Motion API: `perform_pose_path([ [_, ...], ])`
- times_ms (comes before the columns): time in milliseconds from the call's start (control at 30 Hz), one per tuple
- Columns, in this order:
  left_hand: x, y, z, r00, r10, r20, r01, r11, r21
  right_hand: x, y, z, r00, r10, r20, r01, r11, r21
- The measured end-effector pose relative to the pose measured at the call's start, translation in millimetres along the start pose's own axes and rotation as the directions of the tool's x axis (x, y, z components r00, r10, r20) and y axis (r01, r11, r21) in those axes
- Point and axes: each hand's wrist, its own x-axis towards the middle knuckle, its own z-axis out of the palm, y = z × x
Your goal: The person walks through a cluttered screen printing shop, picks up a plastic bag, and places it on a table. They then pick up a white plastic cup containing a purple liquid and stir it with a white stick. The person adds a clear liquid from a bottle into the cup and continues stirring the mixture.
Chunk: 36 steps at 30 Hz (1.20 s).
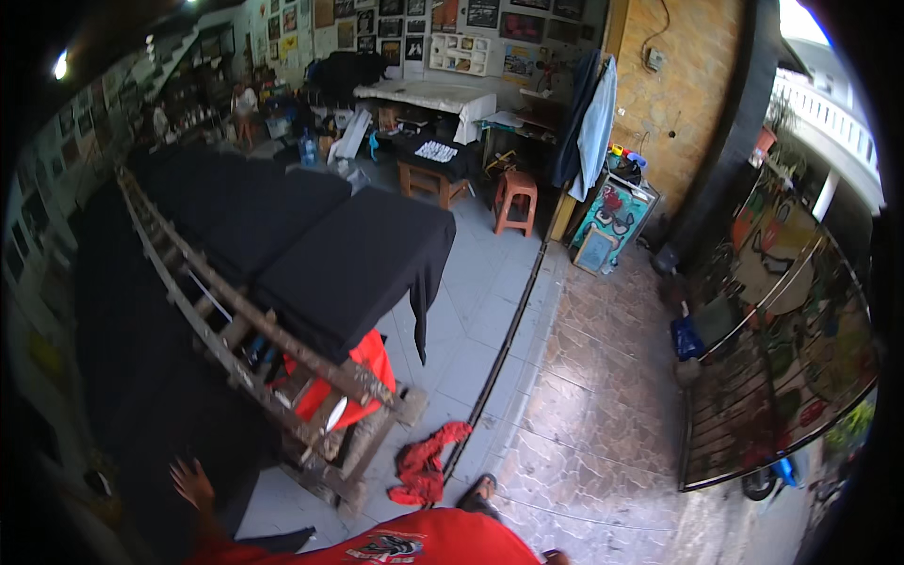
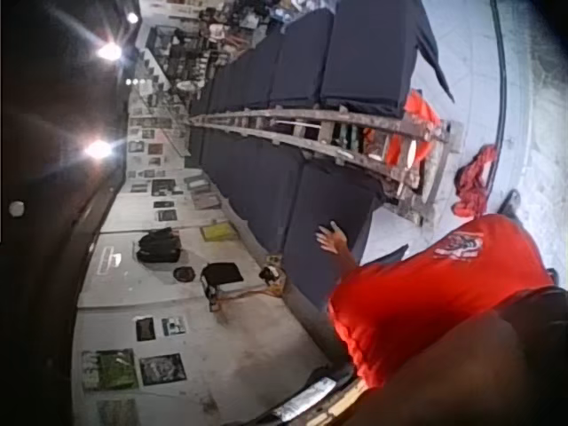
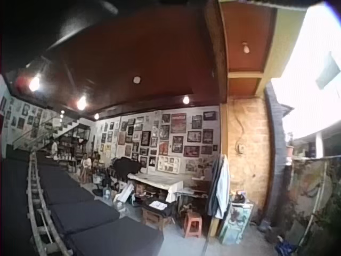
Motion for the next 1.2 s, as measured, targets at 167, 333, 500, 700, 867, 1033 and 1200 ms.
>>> perform_pose_path([
  [167,-102,17,-1,0.944,-0.328,0.044,0.322,0.941,0.103,223,-139,-198,0.957,-0.247,-0.154,0.212,0.954,-0.211],
  [333,-186,67,60,0.841,-0.538,0.064,0.539,0.842,-0.013,348,-298,-292,0.793,-0.578,-0.193,0.531,0.811,-0.248],
  [500,-306,263,187,0.737,-0.207,0.644,0.051,0.966,0.252,421,-399,-299,0.733,-0.679,0.039,0.679,0.729,-0.086],
  [700,-305,684,215,0.012,0.819,0.574,-0.481,0.508,-0.715,510,-352,-344,0.696,-0.685,0.213,0.714,0.693,-0.104],
  [867,-209,874,-21,0.146,0.989,0.021,0.103,0.006,-0.995,603,-272,-419,0.831,-0.553,0.053,0.455,0.622,-0.637],
  [1033,-89,937,-150,0.484,0.798,-0.359,-0.747,0.163,-0.645,567,-362,-350,0.958,-0.217,0.189,0.259,0.936,-0.238],
  [1200,-50,951,-72,0.641,0.762,-0.088,-0.734,0.576,-0.358,613,-476,-359,0.854,-0.263,0.450,0.410,0.872,-0.269],
])
